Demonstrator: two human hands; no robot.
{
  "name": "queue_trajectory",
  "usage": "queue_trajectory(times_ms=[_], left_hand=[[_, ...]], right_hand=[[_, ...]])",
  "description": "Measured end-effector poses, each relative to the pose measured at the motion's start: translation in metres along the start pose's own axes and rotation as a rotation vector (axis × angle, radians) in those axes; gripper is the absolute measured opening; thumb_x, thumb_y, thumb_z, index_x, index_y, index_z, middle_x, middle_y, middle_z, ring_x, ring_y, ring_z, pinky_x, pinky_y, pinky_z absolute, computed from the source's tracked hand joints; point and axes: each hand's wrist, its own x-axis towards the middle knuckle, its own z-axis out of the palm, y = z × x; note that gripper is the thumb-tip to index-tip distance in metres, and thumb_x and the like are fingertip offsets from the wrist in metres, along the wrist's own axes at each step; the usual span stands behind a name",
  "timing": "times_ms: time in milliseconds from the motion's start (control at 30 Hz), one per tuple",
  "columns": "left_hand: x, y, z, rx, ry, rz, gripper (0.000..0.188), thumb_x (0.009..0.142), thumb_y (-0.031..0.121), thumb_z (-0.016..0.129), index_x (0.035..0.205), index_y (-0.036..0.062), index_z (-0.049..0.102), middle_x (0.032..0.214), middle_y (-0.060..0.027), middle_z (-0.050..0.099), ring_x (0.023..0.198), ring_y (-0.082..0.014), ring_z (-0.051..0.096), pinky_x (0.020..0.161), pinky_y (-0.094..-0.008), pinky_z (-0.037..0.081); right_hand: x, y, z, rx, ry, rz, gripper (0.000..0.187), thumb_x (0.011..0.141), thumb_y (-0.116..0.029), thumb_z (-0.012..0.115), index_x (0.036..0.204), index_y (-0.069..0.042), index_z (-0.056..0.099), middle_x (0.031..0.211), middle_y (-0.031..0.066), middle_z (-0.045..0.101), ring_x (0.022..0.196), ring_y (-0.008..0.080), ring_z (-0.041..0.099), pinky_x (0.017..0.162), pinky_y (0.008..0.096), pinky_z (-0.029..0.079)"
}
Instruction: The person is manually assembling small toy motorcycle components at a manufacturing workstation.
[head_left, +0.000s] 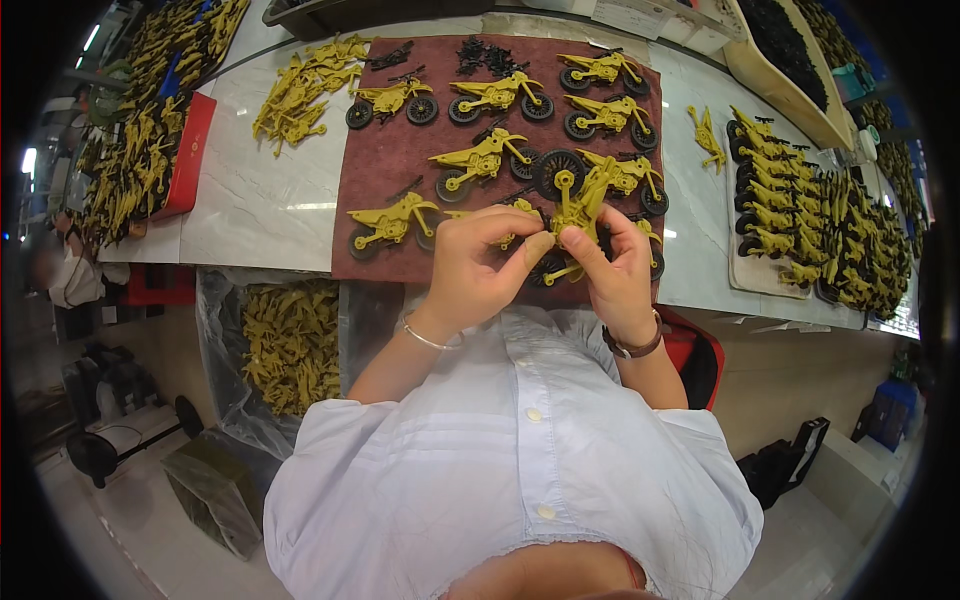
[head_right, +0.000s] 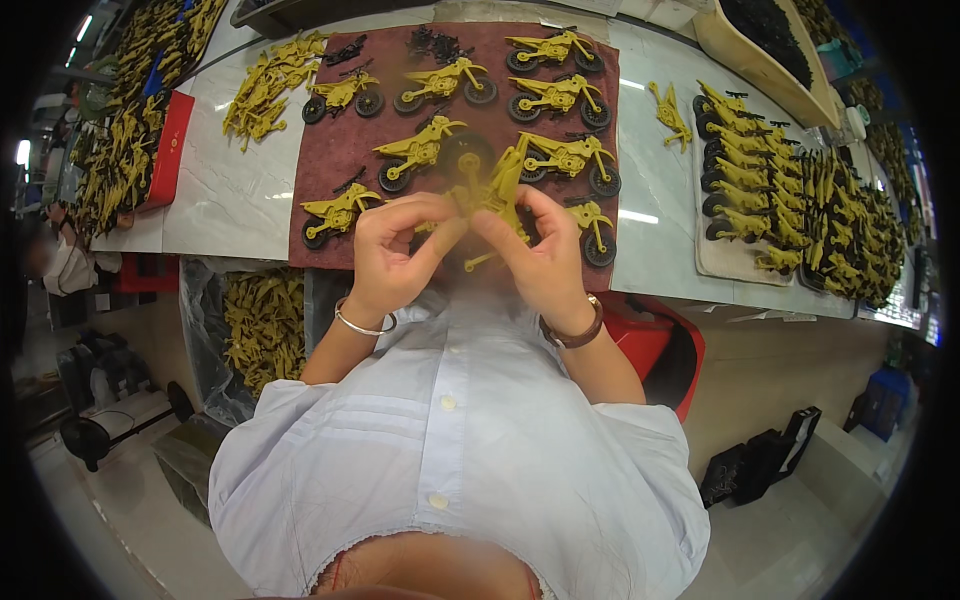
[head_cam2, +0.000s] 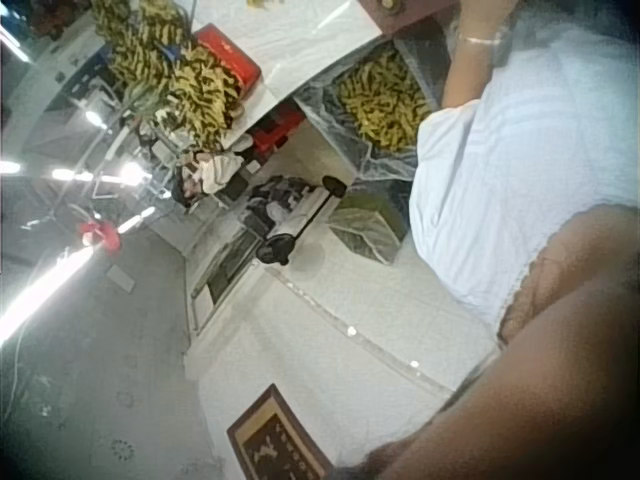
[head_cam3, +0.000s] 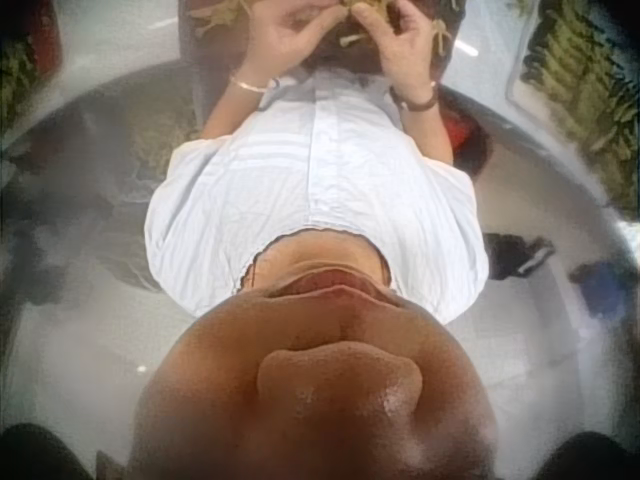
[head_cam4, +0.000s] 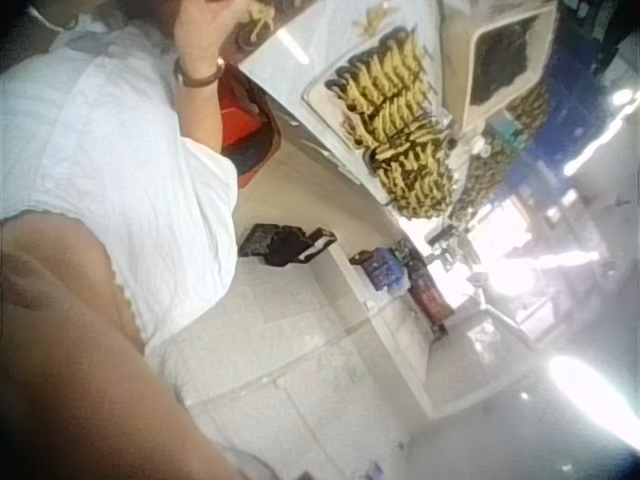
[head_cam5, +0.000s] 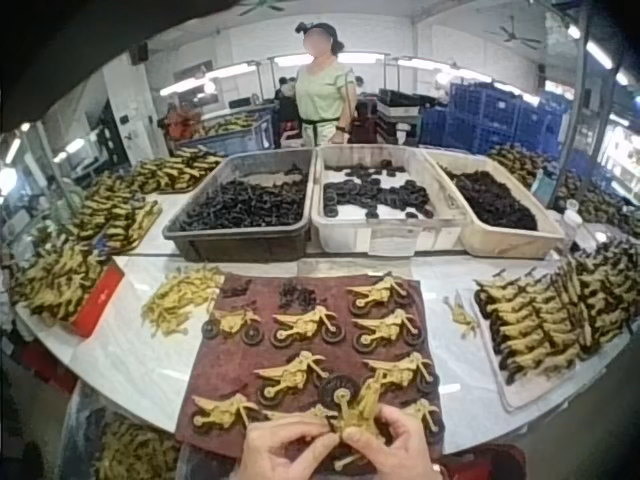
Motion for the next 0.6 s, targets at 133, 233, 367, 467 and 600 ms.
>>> queue_trajectory(times_ms=[133,233,367,467,600], left_hand=[[0.003,-0.002,-0.004,0.017,-0.003,-0.017,0.009,0.081,0.001,0.07,0.086,-0.0053,0.067,0.083,-0.0126,0.069,0.075,-0.0142,0.065,0.064,-0.0262,0.051],[0.007,-0.001,-0.013,-0.076,-0.062,-0.05,0.01,0.084,0.003,0.069,0.089,-0.0051,0.068,0.086,-0.0108,0.069,0.077,-0.0127,0.064,0.066,-0.0256,0.051],[0.013,0.009,-0.016,-0.238,-0.043,-0.242,0.021,0.084,0.007,0.072,0.102,-0.0037,0.068,0.1,-0.0079,0.068,0.088,-0.0119,0.063,0.076,-0.0263,0.052],[0.016,0.014,-0.002,-0.304,0.037,-0.042,0.026,0.079,0.006,0.076,0.103,-0.0023,0.068,0.098,-0.007,0.068,0.088,-0.0107,0.063,0.075,-0.025,0.05],[0.014,0.013,0.001,-0.218,-0.018,-0.082,0.024,0.076,0.002,0.075,0.099,-0.0014,0.07,0.085,-0.0059,0.07,0.076,-0.0095,0.063,0.068,-0.0245,0.049]], right_hand=[[0.001,0.008,0.0,-0.024,0.041,-0.034,0.027,0.089,-0.011,0.068,0.111,0.003,0.061,0.1,0.0038,0.066,0.087,0.006,0.06,0.075,0.0211,0.049],[0.001,0.006,-0.002,0.061,0.037,0.077,0.027,0.089,-0.011,0.068,0.112,0.003,0.061,0.1,0.004,0.067,0.088,0.0069,0.061,0.077,0.0223,0.05],[0.0,0.0,0.001,0.03,-0.028,-0.024,0.029,0.088,-0.009,0.068,0.114,0.002,0.061,0.103,0.0047,0.067,0.092,0.0084,0.061,0.08,0.0237,0.05],[-0.001,-0.003,0.001,-0.094,-0.079,-0.097,0.029,0.087,-0.007,0.069,0.113,0.002,0.062,0.103,0.0051,0.067,0.093,0.009,0.061,0.082,0.024,0.049],[-0.002,-0.001,-0.003,-0.261,-0.116,-0.217,0.03,0.084,-0.004,0.07,0.112,0.003,0.063,0.102,0.005,0.067,0.091,0.0095,0.061,0.081,0.0241,0.048]])
